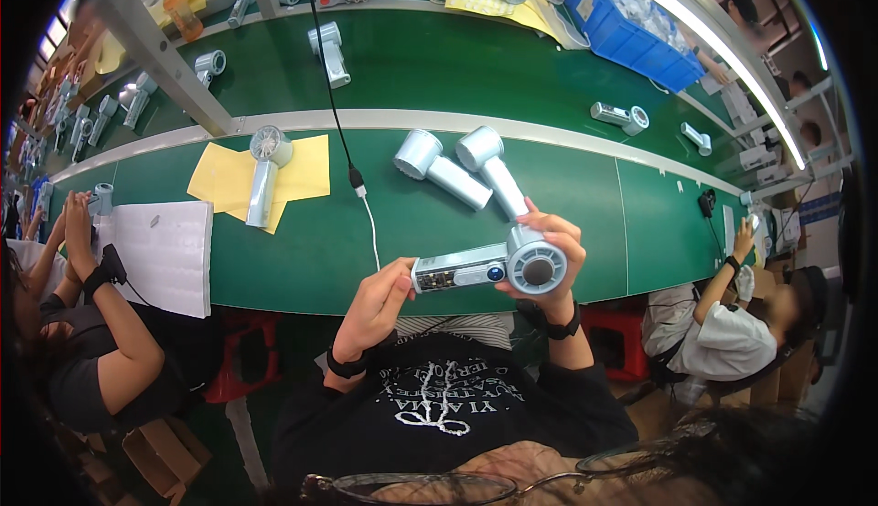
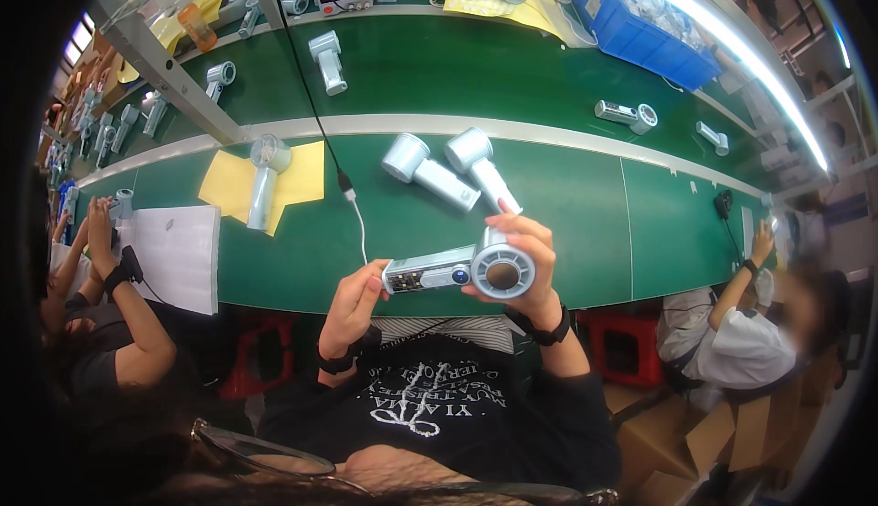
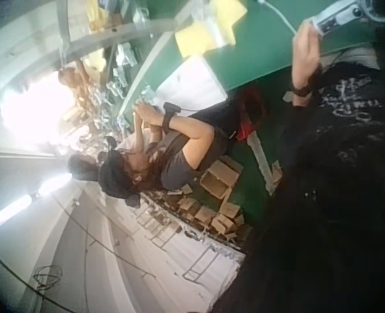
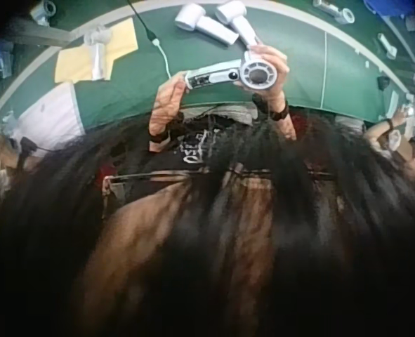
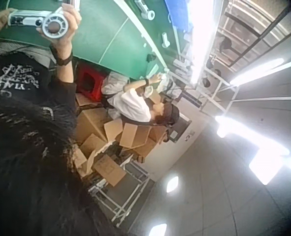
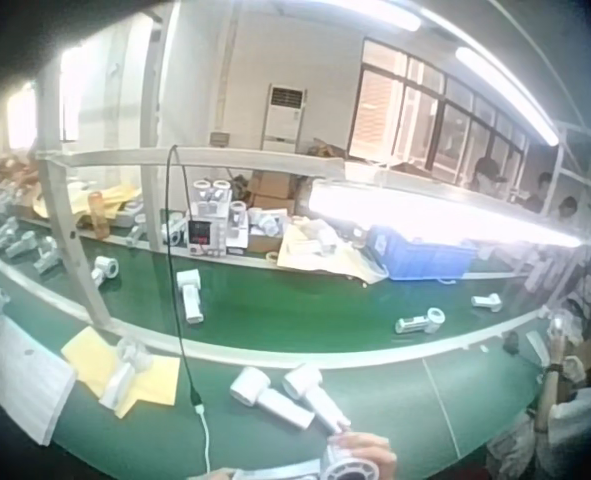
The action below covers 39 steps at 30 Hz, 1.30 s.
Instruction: Assembling components of small handheld fans on a production line.
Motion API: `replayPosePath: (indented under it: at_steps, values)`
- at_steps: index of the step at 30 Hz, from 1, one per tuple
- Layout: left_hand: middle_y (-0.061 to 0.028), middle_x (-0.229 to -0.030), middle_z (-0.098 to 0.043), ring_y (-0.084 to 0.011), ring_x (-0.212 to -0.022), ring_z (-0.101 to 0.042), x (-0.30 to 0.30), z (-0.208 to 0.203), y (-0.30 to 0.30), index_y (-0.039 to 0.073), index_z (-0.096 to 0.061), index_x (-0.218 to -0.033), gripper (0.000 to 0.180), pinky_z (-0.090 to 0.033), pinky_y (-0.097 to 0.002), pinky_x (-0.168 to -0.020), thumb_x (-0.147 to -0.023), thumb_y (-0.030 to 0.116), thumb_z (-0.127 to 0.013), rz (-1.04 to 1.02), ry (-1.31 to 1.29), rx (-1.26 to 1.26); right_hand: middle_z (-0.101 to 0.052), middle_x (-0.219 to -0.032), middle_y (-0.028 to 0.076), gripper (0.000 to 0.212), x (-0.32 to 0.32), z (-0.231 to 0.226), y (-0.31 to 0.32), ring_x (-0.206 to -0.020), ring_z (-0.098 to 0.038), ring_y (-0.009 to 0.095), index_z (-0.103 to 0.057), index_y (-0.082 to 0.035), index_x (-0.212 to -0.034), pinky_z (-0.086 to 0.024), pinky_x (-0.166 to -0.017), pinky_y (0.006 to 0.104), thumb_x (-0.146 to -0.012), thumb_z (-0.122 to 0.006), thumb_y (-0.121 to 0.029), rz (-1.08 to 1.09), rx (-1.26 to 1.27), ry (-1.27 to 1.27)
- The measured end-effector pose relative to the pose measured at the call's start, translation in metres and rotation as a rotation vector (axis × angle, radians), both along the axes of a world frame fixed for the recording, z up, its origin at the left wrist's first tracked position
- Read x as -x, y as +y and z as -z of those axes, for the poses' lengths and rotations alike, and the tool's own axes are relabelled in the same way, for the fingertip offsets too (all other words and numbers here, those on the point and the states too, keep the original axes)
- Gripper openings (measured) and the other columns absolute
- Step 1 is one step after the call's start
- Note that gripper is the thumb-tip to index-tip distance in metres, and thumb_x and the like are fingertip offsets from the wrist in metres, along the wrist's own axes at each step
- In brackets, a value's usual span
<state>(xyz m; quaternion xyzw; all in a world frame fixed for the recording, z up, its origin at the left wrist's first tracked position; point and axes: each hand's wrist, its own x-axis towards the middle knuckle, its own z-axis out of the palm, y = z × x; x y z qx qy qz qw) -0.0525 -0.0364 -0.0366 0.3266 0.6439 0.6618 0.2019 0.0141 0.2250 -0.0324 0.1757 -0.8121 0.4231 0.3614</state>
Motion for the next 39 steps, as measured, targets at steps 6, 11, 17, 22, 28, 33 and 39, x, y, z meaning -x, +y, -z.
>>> replayPosePath:
  at_steps: [6,11,17,22,28,33,39]
  values:
    - [-0.0098,-0.085,-0.057,-0.0166,-0.069,-0.052,-0.005,0.002,0.005,-0.008,-0.056,-0.107,0.028,-0.044,-0.0269,-0.066,-0.103,0.013,-0.039,-0.037,0.007,-0.013,-0.059,-0.11,0.019,0.099,0.002,-0.017,-0.011,-0.1,-0.062,0.033,-0.021,-0.014,-0.133,-0.034,-0.102,0.0687,-0.066,-0.086,-0.047,0.019,-0.046,0.105]
    - [-0.0092,-0.083,-0.057,-0.016,-0.067,-0.051,-0.011,0.003,0.012,-0.008,-0.057,-0.106,0.028,-0.042,-0.0269,-0.063,-0.103,0.013,-0.039,-0.051,0.004,-0.011,-0.059,-0.107,0.02,0.096,-0.003,-0.015,-0.012,-0.094,-0.064,0.033,-0.019,-0.015,-0.135,-0.035,-0.1,0.0685,-0.07,-0.082,-0.049,0.117,-0.063,0.195]
    - [-0.0086,-0.076,-0.057,-0.0153,-0.063,-0.049,-0.011,0.001,0.009,-0.007,-0.058,-0.105,0.029,-0.041,-0.0276,-0.06,-0.103,0.016,-0.04,-0.113,-0.024,0.042,-0.059,-0.102,0.021,0.09,-0.003,-0.013,-0.012,-0.088,-0.064,0.032,-0.019,-0.013,-0.131,-0.045,-0.09,0.0647,-0.073,-0.08,-0.047,0.122,-0.139,0.299]
    - [-0.0014,-0.071,-0.053,-0.0074,-0.063,-0.043,-0.014,-0.008,0.012,-0.008,-0.062,-0.103,0.037,-0.036,-0.0232,-0.057,-0.104,0.021,-0.039,-0.126,-0.02,0.023,-0.058,-0.098,0.024,0.087,-0.007,-0.02,-0.018,-0.079,-0.063,0.03,-0.018,-0.011,-0.126,-0.054,-0.072,0.0526,-0.074,-0.08,-0.044,0.173,-0.179,0.391]
    - [-0.0073,-0.078,-0.063,-0.0124,-0.071,-0.058,-0.013,-0.009,0.005,-0.007,-0.062,-0.098,0.037,-0.044,-0.0244,-0.065,-0.104,0.021,-0.039,-0.167,0.004,-0.049,-0.06,-0.094,0.02,0.077,-0.018,-0.047,-0.026,-0.075,-0.062,0.031,-0.025,-0.01,-0.129,-0.057,-0.068,0.0454,-0.08,-0.072,-0.046,0.373,-0.086,0.504]
    - [-0.0133,-0.087,-0.068,-0.0208,-0.085,-0.068,0.002,0.015,-0.012,-0.006,-0.061,-0.094,0.038,-0.05,-0.0289,-0.077,-0.104,0.021,-0.037,-0.278,-0.132,-0.014,-0.057,-0.088,0.018,0.084,-0.058,-0.117,0.062,-0.072,-0.058,0.026,-0.019,-0.007,-0.143,-0.049,-0.059,0.0369,-0.082,-0.068,-0.038,-0.888,1.21,0.273]
    - [-0.0129,-0.086,-0.067,-0.0218,-0.086,-0.069,-0.006,0.002,0.004,-0.006,-0.06,-0.095,0.039,-0.049,-0.0295,-0.08,-0.105,0.023,-0.035,-0.217,-0.034,0.064,-0.053,-0.084,0.014,0.093,-0.035,-0.134,0.043,-0.069,-0.055,0.022,-0.015,-0.007,-0.146,-0.049,-0.059,0.0349,-0.08,-0.073,-0.039,0.32,0.205,0.428]
